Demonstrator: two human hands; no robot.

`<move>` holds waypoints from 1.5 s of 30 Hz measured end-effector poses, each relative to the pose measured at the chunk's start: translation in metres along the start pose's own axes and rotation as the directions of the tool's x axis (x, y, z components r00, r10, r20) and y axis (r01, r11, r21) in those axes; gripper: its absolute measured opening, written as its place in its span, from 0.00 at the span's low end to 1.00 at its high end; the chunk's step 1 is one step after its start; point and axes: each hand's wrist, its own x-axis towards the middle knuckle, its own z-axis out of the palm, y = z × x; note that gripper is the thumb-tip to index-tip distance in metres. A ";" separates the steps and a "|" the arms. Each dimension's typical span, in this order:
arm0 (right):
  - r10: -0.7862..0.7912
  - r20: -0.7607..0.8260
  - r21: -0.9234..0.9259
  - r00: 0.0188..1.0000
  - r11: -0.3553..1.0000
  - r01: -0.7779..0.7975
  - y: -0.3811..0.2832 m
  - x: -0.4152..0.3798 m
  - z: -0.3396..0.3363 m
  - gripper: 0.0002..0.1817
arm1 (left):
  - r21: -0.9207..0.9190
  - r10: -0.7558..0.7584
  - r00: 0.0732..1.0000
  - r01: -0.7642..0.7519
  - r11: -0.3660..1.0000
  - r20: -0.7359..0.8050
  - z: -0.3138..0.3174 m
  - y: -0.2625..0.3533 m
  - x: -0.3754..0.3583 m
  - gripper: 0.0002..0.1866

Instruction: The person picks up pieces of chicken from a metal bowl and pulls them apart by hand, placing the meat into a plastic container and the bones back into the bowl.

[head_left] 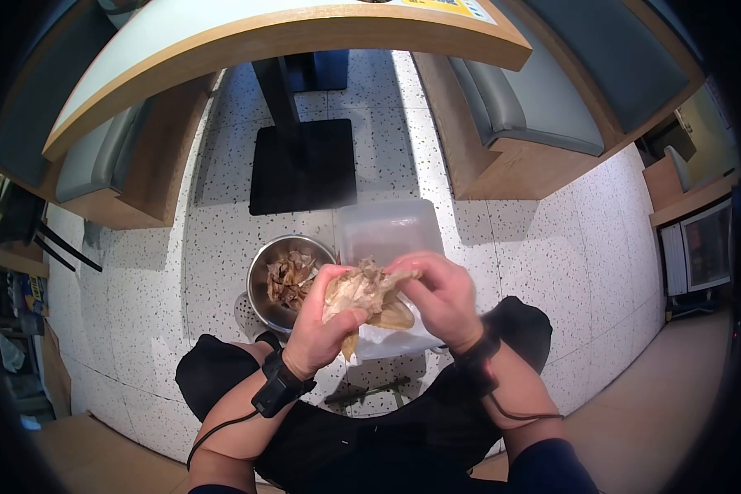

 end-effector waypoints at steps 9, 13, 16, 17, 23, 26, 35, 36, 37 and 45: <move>-0.411 0.155 -0.138 0.898 0.891 0.432 -0.003 0.006 0.000 0.26 | -0.490 -0.001 1.000 0.015 0.871 0.029 -0.006 -0.003 0.005 0.29; -0.401 0.177 -0.158 0.899 0.890 0.428 -0.003 0.006 -0.004 0.24 | -0.398 -0.057 0.998 0.059 0.916 0.017 -0.002 -0.002 0.003 0.28; -0.413 0.181 -0.237 0.893 0.862 0.447 -0.001 0.004 -0.008 0.23 | -0.276 -0.057 0.997 0.068 0.959 0.048 -0.001 -0.001 0.003 0.27; -0.411 0.180 -0.238 0.894 0.863 0.445 0.000 0.004 -0.008 0.23 | -0.223 -0.053 0.996 0.067 0.972 0.067 0.000 -0.001 0.004 0.27; -0.455 0.144 -0.252 0.879 0.842 0.477 0.001 0.005 -0.006 0.20 | -0.123 -0.059 0.996 0.066 0.990 0.062 0.004 -0.001 0.000 0.27; -0.445 0.103 -0.253 0.890 0.853 0.456 -0.001 0.004 -0.006 0.18 | -0.052 -0.055 0.997 0.058 0.997 0.058 0.004 -0.002 0.000 0.26; -0.402 0.118 -0.267 0.908 0.868 0.419 -0.005 0.005 -0.007 0.16 | 0.038 -0.044 0.996 0.041 0.998 0.077 0.005 -0.004 -0.001 0.25; -0.396 0.120 -0.275 0.911 0.868 0.413 -0.006 0.005 -0.008 0.16 | 0.037 -0.044 0.996 0.042 0.998 0.077 0.006 -0.003 -0.001 0.25; -0.389 0.122 -0.282 0.913 0.868 0.408 -0.006 0.005 -0.008 0.16 | 0.054 -0.036 0.996 0.032 0.998 0.080 0.007 -0.003 -0.001 0.25; -0.328 0.096 -0.211 0.940 0.916 0.341 -0.005 0.003 -0.012 0.11 | 0.120 -0.076 0.992 0.063 0.991 0.101 0.008 0.000 -0.006 0.25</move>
